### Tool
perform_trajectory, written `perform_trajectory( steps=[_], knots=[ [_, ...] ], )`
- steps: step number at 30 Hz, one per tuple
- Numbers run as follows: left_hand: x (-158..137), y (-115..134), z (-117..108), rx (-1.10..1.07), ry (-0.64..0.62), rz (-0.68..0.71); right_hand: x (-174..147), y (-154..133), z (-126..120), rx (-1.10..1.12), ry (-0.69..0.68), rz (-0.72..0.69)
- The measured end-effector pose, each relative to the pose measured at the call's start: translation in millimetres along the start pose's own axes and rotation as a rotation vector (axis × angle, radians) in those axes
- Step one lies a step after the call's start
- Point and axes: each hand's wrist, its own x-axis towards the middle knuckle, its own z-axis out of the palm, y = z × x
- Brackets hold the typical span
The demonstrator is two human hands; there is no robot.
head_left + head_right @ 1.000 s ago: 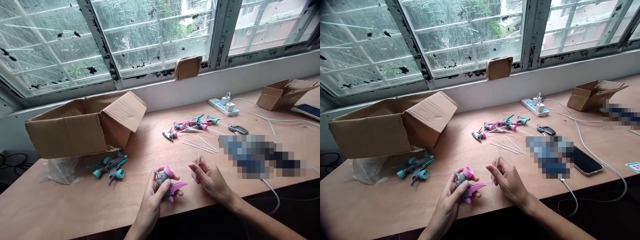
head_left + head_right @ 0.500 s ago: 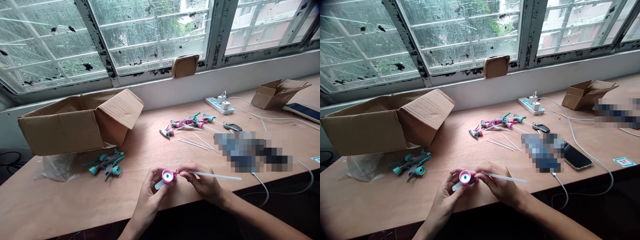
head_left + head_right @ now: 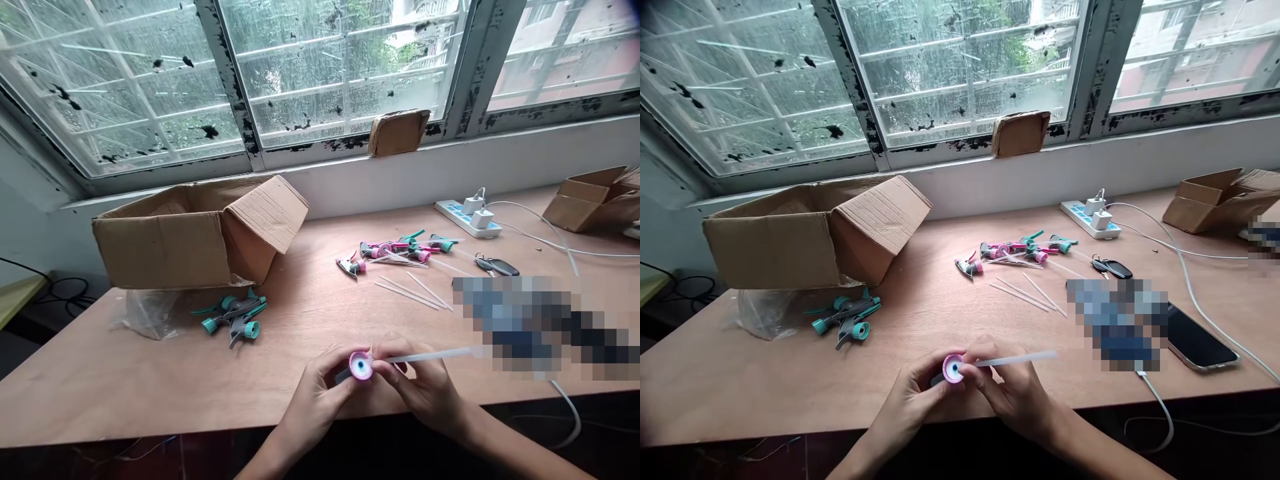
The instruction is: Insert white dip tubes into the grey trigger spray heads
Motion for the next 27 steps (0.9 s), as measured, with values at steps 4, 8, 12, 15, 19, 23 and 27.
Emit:
perform_trajectory(
  steps=[4,8,12,15,19,23,27],
  knots=[
    [-1.2,0.8,-0.9,0.016,-0.028,-0.009,-1.1,0.4,-1.4,-0.021,-0.036,0.027],
    [-1.3,3.5,-1.4,0.092,-0.062,0.025,-0.8,-1.0,-0.1,-0.024,-0.044,0.013],
    [-1.2,5.5,-2.4,0.188,-0.091,0.048,0.6,-3.3,1.4,-0.052,-0.056,-0.015],
    [-0.8,7.0,-2.6,0.203,-0.112,0.054,-1.0,-3.0,1.8,-0.136,-0.076,-0.061],
    [-0.6,10.7,1.1,0.326,-0.147,0.098,-4.1,0.8,3.3,-0.239,-0.117,-0.091],
    [-3.6,12.5,4.3,0.477,-0.249,0.167,-2.9,5.5,5.3,-0.231,-0.14,-0.054],
    [-7.6,9.4,0.6,0.432,-0.186,0.089,-0.6,5.9,5.4,-0.122,-0.179,-0.02]
  ],
)
